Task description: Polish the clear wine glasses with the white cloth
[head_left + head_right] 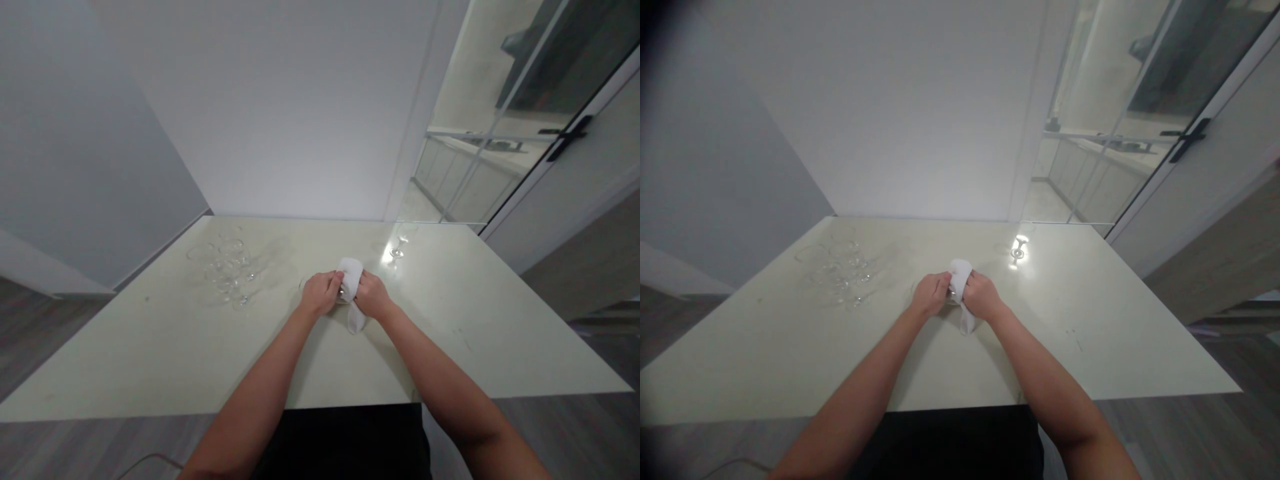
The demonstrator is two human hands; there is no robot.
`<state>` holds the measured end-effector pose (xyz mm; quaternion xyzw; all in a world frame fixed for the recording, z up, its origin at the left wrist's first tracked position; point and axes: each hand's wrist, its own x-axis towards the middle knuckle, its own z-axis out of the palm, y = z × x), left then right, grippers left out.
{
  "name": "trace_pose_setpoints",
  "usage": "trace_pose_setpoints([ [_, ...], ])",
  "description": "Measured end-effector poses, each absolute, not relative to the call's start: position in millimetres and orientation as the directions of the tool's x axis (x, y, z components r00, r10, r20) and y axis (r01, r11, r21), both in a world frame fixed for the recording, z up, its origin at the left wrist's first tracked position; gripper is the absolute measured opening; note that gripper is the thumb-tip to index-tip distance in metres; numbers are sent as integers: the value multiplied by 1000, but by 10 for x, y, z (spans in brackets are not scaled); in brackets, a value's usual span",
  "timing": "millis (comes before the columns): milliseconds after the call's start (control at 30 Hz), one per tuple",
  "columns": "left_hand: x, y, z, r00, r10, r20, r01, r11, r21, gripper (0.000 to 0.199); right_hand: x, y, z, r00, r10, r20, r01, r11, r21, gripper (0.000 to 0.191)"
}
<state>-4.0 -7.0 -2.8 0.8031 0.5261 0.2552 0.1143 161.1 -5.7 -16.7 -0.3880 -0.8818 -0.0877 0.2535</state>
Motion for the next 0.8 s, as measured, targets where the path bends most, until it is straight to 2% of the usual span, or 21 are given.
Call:
trace_pose_setpoints([
  [67,-41,-51,-65,321,908,271,768,-417,486,67,1617,-51,-173,-592,633,498,724,690,-16,16],
  [133,-40,-37,-94,347,898,269,751,-438,494,68,1622,-52,-164,-577,666,472,741,671,-40,14],
  [267,-40,-27,-118,379,894,240,773,-448,448,65,1621,-85,-94,-526,751,399,763,624,-169,22],
  [433,-55,-28,-116,366,893,260,768,-448,458,61,1636,-88,8,-551,757,351,704,648,-291,40],
  [533,-72,-21,-109,418,867,272,708,-498,501,59,1668,-38,-6,-478,807,347,735,584,-345,35],
  [633,-96,-6,-95,470,827,309,620,-558,552,54,1685,13,-79,-364,859,361,733,503,-458,23],
  [733,-123,13,-69,422,828,369,497,-552,670,49,1659,40,-154,-273,868,415,575,493,-653,13],
  [800,-131,28,-48,340,838,426,288,-524,801,48,1625,46,-176,-174,871,460,393,489,-779,18],
])
